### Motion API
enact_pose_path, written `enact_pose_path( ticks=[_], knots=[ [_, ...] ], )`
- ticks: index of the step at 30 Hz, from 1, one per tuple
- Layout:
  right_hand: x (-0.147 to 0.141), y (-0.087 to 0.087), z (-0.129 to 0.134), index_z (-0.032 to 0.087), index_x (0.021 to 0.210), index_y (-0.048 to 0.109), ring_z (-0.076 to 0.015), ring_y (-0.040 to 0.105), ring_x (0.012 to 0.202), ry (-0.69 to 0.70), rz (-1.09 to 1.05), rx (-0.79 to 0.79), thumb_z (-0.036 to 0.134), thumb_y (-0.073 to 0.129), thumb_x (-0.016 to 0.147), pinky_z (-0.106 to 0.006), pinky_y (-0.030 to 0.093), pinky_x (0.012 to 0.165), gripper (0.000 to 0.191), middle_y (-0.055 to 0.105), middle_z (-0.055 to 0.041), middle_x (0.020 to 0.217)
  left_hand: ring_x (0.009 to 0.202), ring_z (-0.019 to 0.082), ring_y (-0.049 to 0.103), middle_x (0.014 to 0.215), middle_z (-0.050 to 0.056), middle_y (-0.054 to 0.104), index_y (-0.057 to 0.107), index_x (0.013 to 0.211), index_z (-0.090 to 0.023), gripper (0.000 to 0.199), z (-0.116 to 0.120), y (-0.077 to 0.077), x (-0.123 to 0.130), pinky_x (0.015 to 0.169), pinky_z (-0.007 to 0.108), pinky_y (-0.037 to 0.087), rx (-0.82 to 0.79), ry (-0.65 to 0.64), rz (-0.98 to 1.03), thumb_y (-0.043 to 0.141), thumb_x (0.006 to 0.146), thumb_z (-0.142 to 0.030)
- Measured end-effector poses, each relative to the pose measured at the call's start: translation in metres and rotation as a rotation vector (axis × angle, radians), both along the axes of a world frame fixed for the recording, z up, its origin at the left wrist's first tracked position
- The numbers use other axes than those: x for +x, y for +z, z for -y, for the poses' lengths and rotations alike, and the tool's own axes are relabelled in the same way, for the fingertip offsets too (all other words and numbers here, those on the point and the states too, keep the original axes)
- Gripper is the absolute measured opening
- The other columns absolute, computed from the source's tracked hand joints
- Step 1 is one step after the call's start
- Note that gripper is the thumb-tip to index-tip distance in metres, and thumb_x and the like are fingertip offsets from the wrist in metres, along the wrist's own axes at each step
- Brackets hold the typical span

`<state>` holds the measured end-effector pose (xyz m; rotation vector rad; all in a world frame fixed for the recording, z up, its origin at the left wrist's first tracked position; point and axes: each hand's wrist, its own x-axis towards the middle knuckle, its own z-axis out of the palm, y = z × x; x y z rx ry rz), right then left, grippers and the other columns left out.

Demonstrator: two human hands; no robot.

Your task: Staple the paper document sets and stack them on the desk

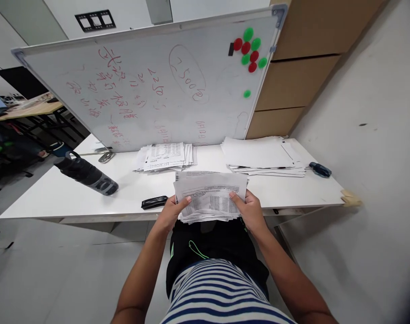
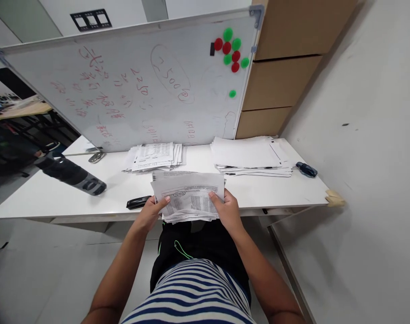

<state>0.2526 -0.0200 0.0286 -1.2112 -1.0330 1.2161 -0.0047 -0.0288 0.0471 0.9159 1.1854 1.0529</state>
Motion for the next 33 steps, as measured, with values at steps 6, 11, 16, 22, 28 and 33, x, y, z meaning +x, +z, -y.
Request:
enact_pose_path(
  ticks=[6, 11, 16, 22, 28, 33],
  knots=[
    [0.001, -0.002, -0.001, 0.022, 0.113, 0.069, -0.0282, 0.068, 0.102, -0.013, -0.030, 0.029, 0.051, 0.073, 0.079, -0.043, 0.055, 0.089, 0.045, 0.074, -0.0081, 0.111, 0.120, 0.032, 0.061, 0.124, 0.011, 0.069, 0.072, 0.114, -0.019, 0.053, 0.004, -0.009, 0.007, 0.105, 0.046, 0.044, 0.082, -0.059, -0.168, 0.076, 0.073, -0.052],
    [0.002, -0.011, -0.004, 0.021, 0.109, 0.070, -0.0274, 0.069, 0.099, -0.017, -0.025, 0.042, 0.050, 0.075, 0.077, -0.043, 0.054, 0.088, 0.044, 0.075, -0.0078, 0.107, 0.119, 0.034, 0.061, 0.122, 0.010, 0.070, 0.073, 0.113, -0.020, 0.050, 0.004, -0.013, 0.001, 0.102, 0.047, 0.047, 0.129, -0.085, -0.281, 0.075, 0.074, -0.051],
    [0.000, -0.014, -0.004, 0.020, 0.108, 0.070, -0.0264, 0.068, 0.101, -0.016, -0.008, 0.083, 0.048, 0.074, 0.079, -0.041, 0.053, 0.090, 0.041, 0.075, -0.0070, 0.105, 0.112, 0.034, 0.065, 0.116, 0.012, 0.072, 0.074, 0.111, -0.019, 0.053, -0.001, -0.012, -0.013, 0.099, 0.045, 0.049, 0.127, -0.134, -0.169, 0.074, 0.073, -0.055],
    [-0.005, -0.008, -0.005, 0.020, 0.108, 0.069, -0.0264, 0.068, 0.100, -0.023, 0.004, 0.134, 0.049, 0.072, 0.079, -0.040, 0.053, 0.088, 0.041, 0.075, -0.0070, 0.106, 0.116, 0.033, 0.062, 0.118, 0.011, 0.071, 0.072, 0.113, -0.019, 0.055, -0.006, -0.006, -0.004, 0.101, 0.044, 0.047, 0.174, -0.012, -0.142, 0.080, 0.068, -0.050],
    [-0.014, -0.020, -0.014, 0.018, 0.106, 0.070, -0.0276, 0.069, 0.100, 0.034, 0.046, 0.141, 0.049, 0.074, 0.076, -0.041, 0.053, 0.089, 0.044, 0.075, -0.0084, 0.106, 0.115, 0.029, 0.061, 0.111, 0.006, 0.073, 0.073, 0.106, -0.020, 0.041, -0.016, -0.024, 0.018, 0.103, 0.042, 0.046, 0.282, 0.120, -0.250, 0.073, 0.076, -0.048],
    [-0.022, -0.025, -0.019, 0.016, 0.108, 0.070, -0.0300, 0.068, 0.101, -0.055, 0.211, 0.073, 0.053, 0.070, 0.077, -0.041, 0.054, 0.086, 0.048, 0.075, -0.0110, 0.105, 0.120, 0.031, 0.059, 0.109, 0.007, 0.074, 0.073, 0.102, -0.018, 0.042, -0.021, -0.044, 0.022, 0.104, 0.045, 0.044, 0.253, 0.156, -0.243, 0.071, 0.077, -0.051]
  ],
)
